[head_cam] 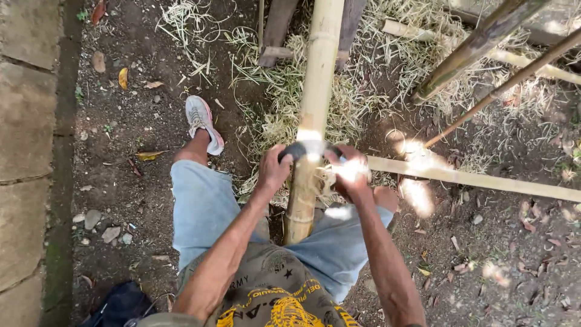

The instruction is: Shaving the outer layer of a bamboo pole using a curved blade.

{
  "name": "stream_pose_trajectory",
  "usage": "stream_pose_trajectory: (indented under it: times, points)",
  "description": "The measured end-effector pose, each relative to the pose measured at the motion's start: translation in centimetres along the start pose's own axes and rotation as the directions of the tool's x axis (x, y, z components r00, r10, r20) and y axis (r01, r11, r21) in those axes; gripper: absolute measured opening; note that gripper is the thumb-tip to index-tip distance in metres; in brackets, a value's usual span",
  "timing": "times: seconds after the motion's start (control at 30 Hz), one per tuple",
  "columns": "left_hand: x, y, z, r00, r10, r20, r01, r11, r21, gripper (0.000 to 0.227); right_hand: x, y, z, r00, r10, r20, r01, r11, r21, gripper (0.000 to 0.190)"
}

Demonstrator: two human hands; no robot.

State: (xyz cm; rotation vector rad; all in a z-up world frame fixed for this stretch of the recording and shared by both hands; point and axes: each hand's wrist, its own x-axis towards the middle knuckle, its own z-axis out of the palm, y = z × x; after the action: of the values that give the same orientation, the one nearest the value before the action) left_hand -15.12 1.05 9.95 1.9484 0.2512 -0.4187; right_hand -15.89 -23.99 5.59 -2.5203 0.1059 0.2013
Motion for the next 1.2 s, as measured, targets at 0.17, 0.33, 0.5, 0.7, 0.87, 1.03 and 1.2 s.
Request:
stream_pose_trajectory:
  times: [0.17,0.33,0.5,0.7,0.87,1.03,1.2]
  points:
    - [10.1,-1.1,1.6,0.973,0.156,-0.168,-0.180,0.974,-0.138,0.018,8.7,-5.2,-3.1,0.998,0.037,-0.048,-0.042,0.994,-0.101,0.037]
    - [15.6,0.3,1.2,0.810,0.482,-0.335,-0.401,0.871,0.284,0.014,13.5,-3.1,-2.6,0.923,-0.248,-0.293,0.217,0.967,-0.136,0.035]
    - [14.6,-1.5,2.2,0.869,0.410,-0.277,-0.414,0.909,0.047,0.009,11.6,-3.5,-1.5,0.907,-0.252,-0.337,0.239,0.968,-0.080,0.041]
    - [7.1,-3.8,2.6,0.802,0.516,-0.300,-0.482,0.856,0.186,0.013,3.9,-3.1,-0.4,0.927,-0.203,-0.316,0.204,0.978,-0.030,0.035]
    - [-2.2,-5.0,1.3,0.905,0.393,-0.164,-0.348,0.904,0.248,0.016,-5.1,-2.9,0.8,0.951,-0.176,-0.254,0.163,0.984,-0.071,0.018]
    - [-6.6,-3.6,-0.2,0.895,0.415,-0.164,-0.371,0.896,0.246,0.020,-8.9,-5.6,-0.4,0.954,-0.104,-0.281,0.128,0.989,0.068,0.026]
    - [-6.6,-3.3,0.1,0.971,0.209,-0.116,-0.203,0.977,0.063,0.012,-6.7,-3.5,-1.0,0.993,-0.051,-0.109,0.049,0.999,-0.021,0.023]
